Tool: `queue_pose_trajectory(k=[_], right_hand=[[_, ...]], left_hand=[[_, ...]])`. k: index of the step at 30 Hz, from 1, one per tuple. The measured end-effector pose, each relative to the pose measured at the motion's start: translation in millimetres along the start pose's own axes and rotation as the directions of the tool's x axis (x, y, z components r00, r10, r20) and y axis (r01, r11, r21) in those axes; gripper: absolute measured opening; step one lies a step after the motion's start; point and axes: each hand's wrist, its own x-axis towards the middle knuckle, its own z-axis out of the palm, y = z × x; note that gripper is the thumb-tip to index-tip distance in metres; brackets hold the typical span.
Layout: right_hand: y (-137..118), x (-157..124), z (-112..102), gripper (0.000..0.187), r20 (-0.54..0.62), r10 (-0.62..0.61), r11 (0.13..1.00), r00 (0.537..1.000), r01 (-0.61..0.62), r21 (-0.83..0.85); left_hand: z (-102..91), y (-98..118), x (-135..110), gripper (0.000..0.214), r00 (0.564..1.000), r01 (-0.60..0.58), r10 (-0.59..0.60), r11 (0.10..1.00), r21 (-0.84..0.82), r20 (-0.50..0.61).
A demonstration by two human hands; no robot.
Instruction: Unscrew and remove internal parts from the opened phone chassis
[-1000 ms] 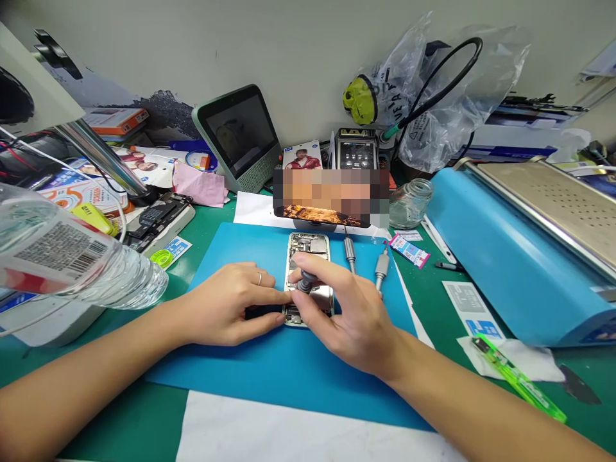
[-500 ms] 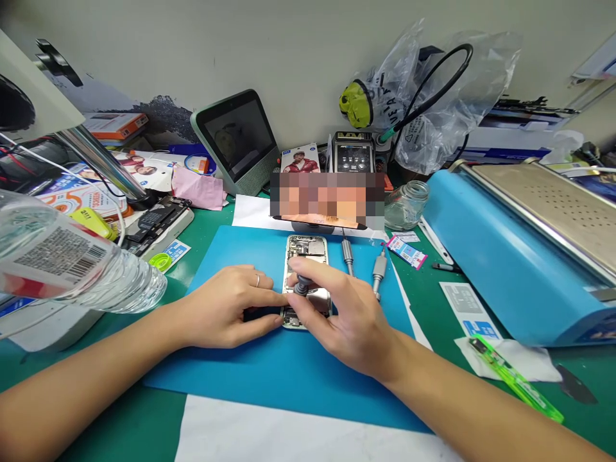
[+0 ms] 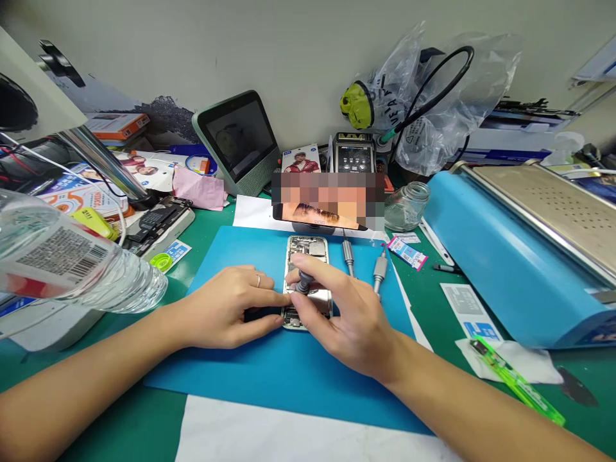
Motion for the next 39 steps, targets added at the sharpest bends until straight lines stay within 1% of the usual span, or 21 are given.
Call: queue_pose_trajectory(k=[6,11,14,19,27,34,39], right_hand=[[-1.4,0.1,0.2,0.063,-0.006,0.014,1.000,1.000,-0.014,-0.012],[0.4,-0.2,-0.3,0.067,-0.017,-0.010,1.000,1.000,0.010,0.024],[1.4,-0.7,-0.3,0.066,-0.021,-0.017,1.000,1.000,0.018,0.022],[0.4,-2.5,-0.4,0.064,-0.009,0.018,1.000,1.000,-0.018,0.025],[0.4,-1.8,-0.1,0.062,-0.008,0.031,0.998,0.999,-0.031,0.046],[2.3,-2.0,-1.0,0.067,-0.015,-0.041,0.999,0.999,0.041,0.012],[2.4,-1.2,-1.2,0.067,-0.025,-0.042,0.999,0.999,0.042,-0.004]], left_hand=[[0.9,0.0,-0.5,0.027,1.000,-0.002,0.002,1.000,-0.014,0.001],[1.1,0.7,0.0,0.027,1.000,0.005,-0.005,1.000,-0.019,0.002],[1.3,0.6,0.3,0.027,1.000,0.003,-0.003,1.000,-0.019,0.001],[1.8,-0.1,-1.0,0.027,1.000,-0.001,0.001,1.000,-0.018,-0.001],[2.7,-2.4,-1.1,0.026,1.000,-0.006,0.006,1.000,-0.012,0.000],[2.9,-0.6,-0.8,0.024,1.000,-0.016,0.016,1.000,0.006,-0.006],[3.7,-0.2,-1.4,0.026,0.999,-0.017,0.018,0.999,0.044,-0.029]])
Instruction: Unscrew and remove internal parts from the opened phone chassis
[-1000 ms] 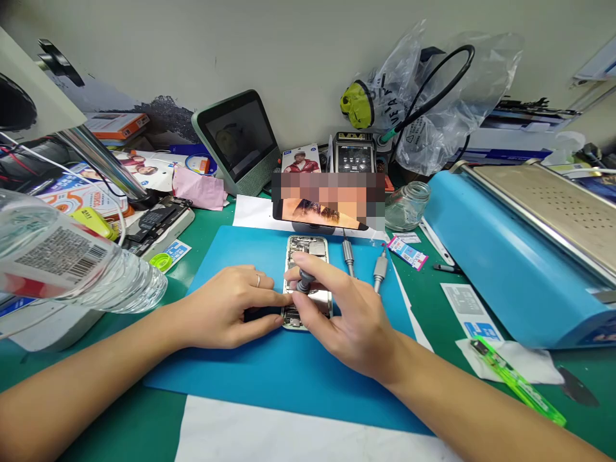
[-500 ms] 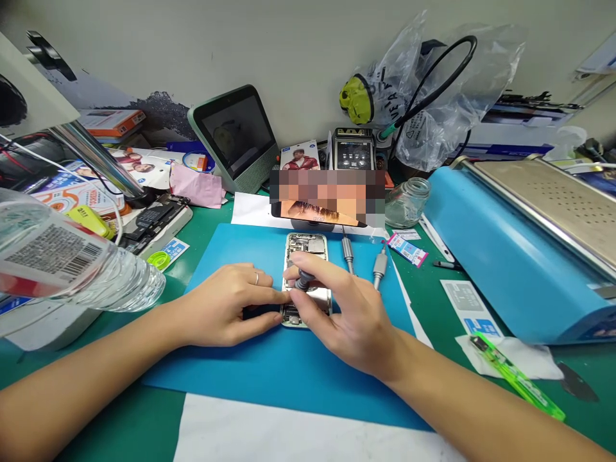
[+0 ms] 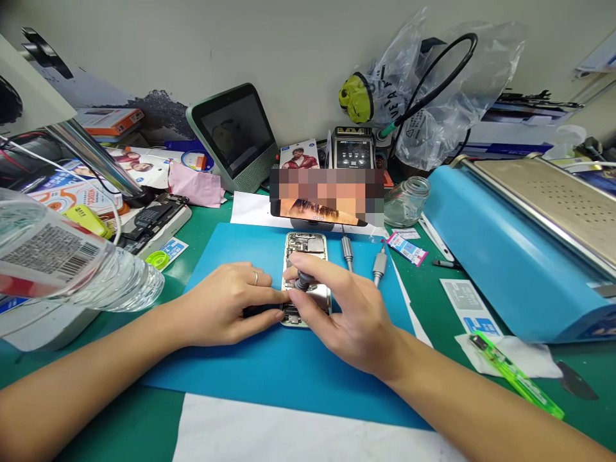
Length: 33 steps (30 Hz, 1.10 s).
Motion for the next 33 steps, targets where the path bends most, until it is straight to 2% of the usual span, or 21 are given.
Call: queue_pose_trajectory(k=[7,10,15,18,27,33], right_hand=[[1.6,0.8,2.0,0.068,-0.101,0.028,1.000,0.994,-0.027,0.005],[1.4,1.5,2.1,0.068,-0.112,0.034,0.999,0.993,-0.032,0.019],[0.5,0.8,1.5,0.070,0.005,0.025,0.994,1.000,-0.026,0.105],[0.3,-0.2,1.9,0.068,0.043,0.023,0.991,0.999,-0.028,0.128],[-0.2,0.9,3.0,0.065,0.062,0.026,0.995,0.998,-0.031,0.093],[-1.2,1.0,3.1,0.063,0.050,0.034,0.996,0.998,-0.038,0.079]], left_hand=[[-0.4,-1.4,0.8,0.025,0.999,-0.004,0.004,1.000,0.014,-0.045],[0.1,-1.2,1.0,0.025,0.994,0.028,-0.032,0.999,-0.029,-0.108],[-1.1,1.3,1.2,0.011,0.971,0.122,-0.141,0.987,-0.104,-0.195],[-1.7,3.3,2.0,0.003,0.974,0.125,-0.146,0.984,-0.125,-0.176],[1.5,4.4,2.9,0.009,0.989,0.102,-0.114,0.986,-0.130,-0.090],[1.1,3.2,3.3,0.010,0.991,0.100,-0.110,0.987,-0.126,-0.076]])
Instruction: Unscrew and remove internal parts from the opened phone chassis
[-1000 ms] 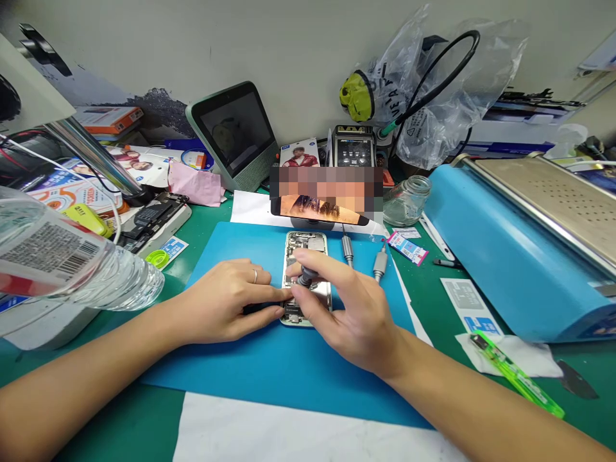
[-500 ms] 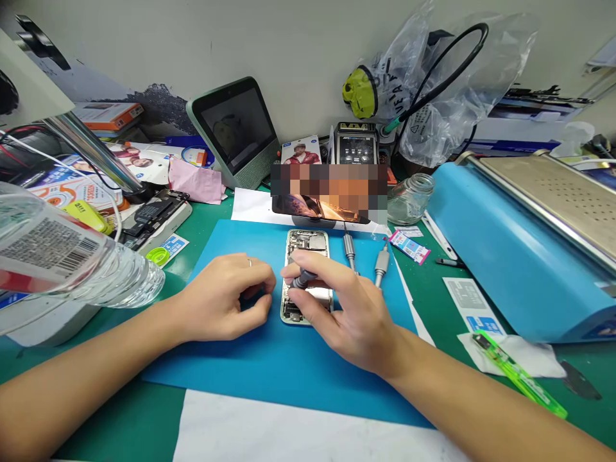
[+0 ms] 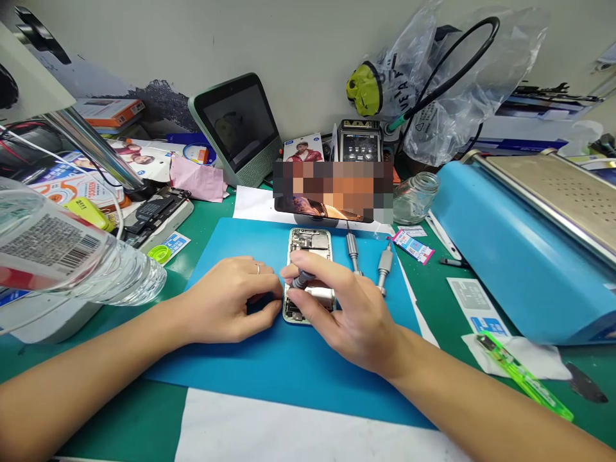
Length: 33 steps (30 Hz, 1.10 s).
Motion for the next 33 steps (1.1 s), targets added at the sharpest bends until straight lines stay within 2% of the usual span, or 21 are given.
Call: queue_pose_trajectory(k=[5,11,13,16,20,23,27,33], right_hand=[[1,1,0,0.064,0.022,-0.001,1.000,1.000,0.001,0.006],[5,2,-1,0.068,0.073,-0.113,0.990,0.991,0.118,-0.072],[4,2,-1,0.069,0.086,-0.103,0.991,0.991,0.110,-0.078],[1,4,-1,0.069,0.075,-0.072,0.994,0.995,0.077,-0.074],[-1,4,-1,0.067,0.035,-0.088,0.992,0.995,0.091,-0.091],[1,4,-1,0.065,0.022,-0.072,0.992,0.997,0.074,-0.102],[3,6,-1,0.070,0.035,-0.110,0.987,0.993,0.114,-0.116],[0,11,-1,0.068,0.066,-0.167,0.968,0.984,0.176,-0.182]], left_hand=[[-0.2,0,-1,0.010,1.000,0.001,-0.001,1.000,-0.001,0.008],[0.3,0,0,0.012,1.000,-0.009,0.009,1.000,-0.014,-0.002],[0.6,0,1,0.012,1.000,-0.010,0.009,1.000,-0.019,-0.019],[0.4,1,1,0.013,0.994,0.040,-0.042,0.999,-0.017,-0.105],[-1.2,1,1,0.018,0.954,0.151,-0.154,0.988,-0.032,-0.258],[-1.3,0,1,0.018,0.937,0.181,-0.186,0.982,-0.046,-0.297],[0.7,0,1,0.018,0.949,0.147,-0.156,0.988,-0.051,-0.275],[0.8,3,-1,0.018,0.975,-0.011,0.001,0.999,-0.044,-0.221]])
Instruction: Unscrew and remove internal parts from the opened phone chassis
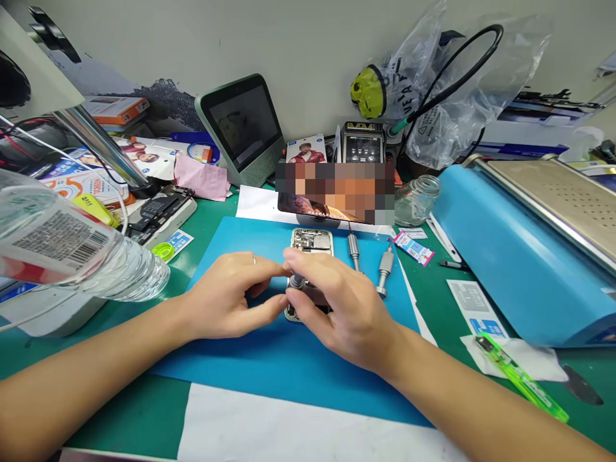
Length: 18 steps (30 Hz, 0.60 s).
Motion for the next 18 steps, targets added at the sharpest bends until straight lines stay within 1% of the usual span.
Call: queue_pose_trajectory(k=[2,5,10,15,18], right_hand=[[-1.5,1.7,-0.2,0.066,0.000,-0.001,1.000,1.000,0.001,-0.015],[-2.9,4.0,-0.6,0.065,-0.012,0.004,0.999,1.000,-0.004,-0.036],[-1.9,5.5,-1.4,0.064,-0.011,-0.028,0.999,1.000,0.027,-0.040],[-1.0,5.5,-2.0,0.064,-0.006,-0.061,0.998,0.998,0.060,-0.016],[-1.4,5.6,-1.8,0.063,-0.016,-0.056,0.998,0.998,0.055,-0.023]], left_hand=[[-0.5,0.8,-0.5,0.021,0.999,-0.038,0.038,0.999,-0.002,0.015],[-0.9,0.6,-1.7,0.023,0.998,-0.064,0.064,0.998,-0.006,0.015],[0.4,-1.5,-2.6,0.023,0.992,-0.124,0.124,0.992,-0.004,0.021],[2.3,-1.3,-1.1,0.024,0.994,-0.110,0.110,0.994,-0.012,-0.015],[2.8,-0.1,-0.8,0.025,0.995,-0.098,0.098,0.995,-0.026,-0.019]])
